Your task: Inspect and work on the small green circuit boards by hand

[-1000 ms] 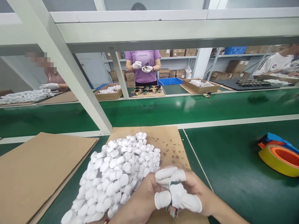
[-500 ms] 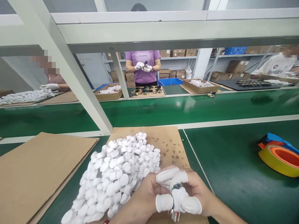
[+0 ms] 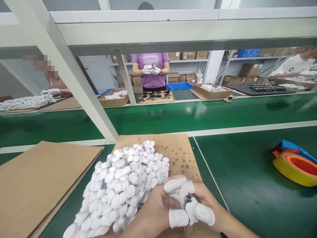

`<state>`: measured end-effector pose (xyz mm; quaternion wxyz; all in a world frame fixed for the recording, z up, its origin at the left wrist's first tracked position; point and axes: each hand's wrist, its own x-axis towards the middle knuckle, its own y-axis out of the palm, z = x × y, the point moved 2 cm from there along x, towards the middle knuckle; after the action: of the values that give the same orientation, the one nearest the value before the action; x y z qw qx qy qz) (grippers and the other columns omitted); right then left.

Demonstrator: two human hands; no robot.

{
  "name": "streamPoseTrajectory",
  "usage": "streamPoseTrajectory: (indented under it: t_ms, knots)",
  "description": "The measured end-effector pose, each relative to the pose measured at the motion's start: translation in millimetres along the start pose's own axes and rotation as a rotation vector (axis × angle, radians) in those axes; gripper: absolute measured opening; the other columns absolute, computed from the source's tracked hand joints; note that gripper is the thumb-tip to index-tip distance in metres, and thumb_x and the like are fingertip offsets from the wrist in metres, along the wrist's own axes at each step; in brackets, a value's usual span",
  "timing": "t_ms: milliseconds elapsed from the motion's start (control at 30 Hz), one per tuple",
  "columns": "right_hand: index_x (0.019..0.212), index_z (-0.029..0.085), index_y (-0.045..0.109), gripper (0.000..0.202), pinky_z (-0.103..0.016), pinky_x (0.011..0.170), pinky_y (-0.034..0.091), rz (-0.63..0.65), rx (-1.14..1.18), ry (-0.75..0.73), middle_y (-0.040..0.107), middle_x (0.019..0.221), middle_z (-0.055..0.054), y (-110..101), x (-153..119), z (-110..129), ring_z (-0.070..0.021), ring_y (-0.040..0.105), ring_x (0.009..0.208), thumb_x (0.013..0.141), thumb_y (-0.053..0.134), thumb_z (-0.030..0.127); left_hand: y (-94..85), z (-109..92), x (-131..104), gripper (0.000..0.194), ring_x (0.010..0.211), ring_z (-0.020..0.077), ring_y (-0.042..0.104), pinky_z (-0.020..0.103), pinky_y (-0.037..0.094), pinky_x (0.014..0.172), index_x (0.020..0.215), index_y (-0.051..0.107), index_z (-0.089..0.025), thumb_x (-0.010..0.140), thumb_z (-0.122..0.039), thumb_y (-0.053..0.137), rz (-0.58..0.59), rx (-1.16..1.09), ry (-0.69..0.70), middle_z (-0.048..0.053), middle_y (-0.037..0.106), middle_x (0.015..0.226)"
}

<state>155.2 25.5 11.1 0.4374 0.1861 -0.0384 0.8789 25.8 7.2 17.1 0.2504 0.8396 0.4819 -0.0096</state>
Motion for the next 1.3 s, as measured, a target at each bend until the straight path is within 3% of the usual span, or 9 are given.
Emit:
streamPoseTrajectory:
  t_ms: [67,200,400,600,800,900,1033,1167,1300]
  knots:
    - [0.06,0.019,0.065,0.047,-0.048,0.091,0.045,-0.013,-0.019,-0.003,0.071,0.101,-0.015,1.1,0.7,0.2,-0.0317,0.06,0.107,0.081,0.058,0.061,1.3,-1.2,-0.1,0.05,0.058,0.011,0.064,0.018,0.051,0.057,0.093,0.071,-0.017,0.047,-0.019,0.088,-0.016,-0.018,0.013,0.001,0.071,0.069]
    - [0.061,0.02,0.066,0.045,-0.043,0.083,0.049,-0.032,-0.106,-0.067,0.073,0.093,-0.014,2.0,3.1,1.0,-0.03,0.062,0.1,0.083,0.057,0.059,4.6,-0.8,-0.9,0.045,0.059,0.0095,0.063,0.019,0.051,0.062,0.095,0.071,-0.019,0.053,-0.016,0.086,0.004,-0.07,-0.01,-0.001,0.07,0.069]
    - [0.073,0.019,0.067,0.048,-0.042,0.077,0.049,-0.043,-0.067,-0.016,0.071,0.091,-0.014,-2.0,3.7,0.7,-0.0295,0.064,0.09,0.077,0.059,0.066,6.5,2.7,-1.9,0.037,0.068,0.0137,0.063,0.021,0.046,0.06,0.086,0.07,-0.015,0.056,-0.031,0.084,0.014,-0.141,0.015,0.002,0.067,0.071]
    - [0.076,0.019,0.066,0.046,-0.04,0.076,0.047,0.04,-0.23,-0.039,0.069,0.089,-0.013,-3.6,3.5,7.6,-0.0281,0.063,0.086,0.082,0.053,0.063,6.5,4.3,-2.4,0.034,0.06,0.0095,0.058,0.021,0.043,0.062,0.087,0.067,-0.015,0.059,-0.026,0.083,-0.021,-0.158,0.018,-0.001,0.062,0.064]
    - [0.095,0.018,0.068,0.052,-0.044,0.091,0.043,0.131,-0.023,0.086,0.063,0.109,-0.015,-7.4,0.3,7.6,-0.0305,0.057,0.105,0.079,0.057,0.066,10.1,1.5,-3.0,0.032,0.065,0.0119,0.059,0.021,0.041,0.059,0.085,0.059,-0.018,0.061,-0.026,0.08,0.065,-0.26,0.038,-0.002,0.06,0.067]
    - [0.107,0.02,0.066,0.05,-0.046,0.092,0.042,0.175,-0.047,0.035,0.061,0.11,-0.014,-8.0,1.1,8.5,-0.0297,0.056,0.105,0.08,0.06,0.061,10.9,-1.2,-4.0,0.032,0.068,0.0123,0.058,0.022,0.04,0.063,0.087,0.057,-0.02,0.064,-0.028,0.079,0.067,-0.257,0.035,-0.002,0.059,0.069]
    - [0.108,0.021,0.068,0.039,-0.045,0.091,0.042,0.199,-0.066,-0.013,0.062,0.106,-0.014,-9.2,2.8,9.9,-0.0293,0.056,0.104,0.078,0.068,0.048,11.3,-0.9,-4.9,0.036,0.071,0.0127,0.056,0.022,0.038,0.064,0.087,0.057,-0.019,0.061,-0.028,0.081,0.054,-0.294,0.08,-0.001,0.056,0.073]
    - [0.114,0.023,0.067,0.052,-0.046,0.095,0.04,0.252,0.028,0.031,0.061,0.111,-0.014,-11.9,3.1,9.7,-0.0311,0.055,0.109,0.071,0.074,0.052,10.3,3.9,-5.9,0.036,0.072,0.0106,0.051,0.021,0.039,0.064,0.089,0.058,-0.02,0.061,-0.026,0.08,0.085,-0.339,0.083,-0.001,0.054,0.078]
    - [0.115,0.019,0.067,0.058,-0.046,0.094,0.041,0.261,-0.069,0.001,0.062,0.11,-0.017,-12.7,5.0,13.3,-0.0322,0.055,0.11,0.069,0.076,0.053,8.6,5.4,-6.6,0.043,0.077,0.0118,0.05,0.021,0.038,0.066,0.097,0.059,-0.018,0.06,-0.026,0.079,0.077,-0.332,0.087,0.001,0.054,0.084]
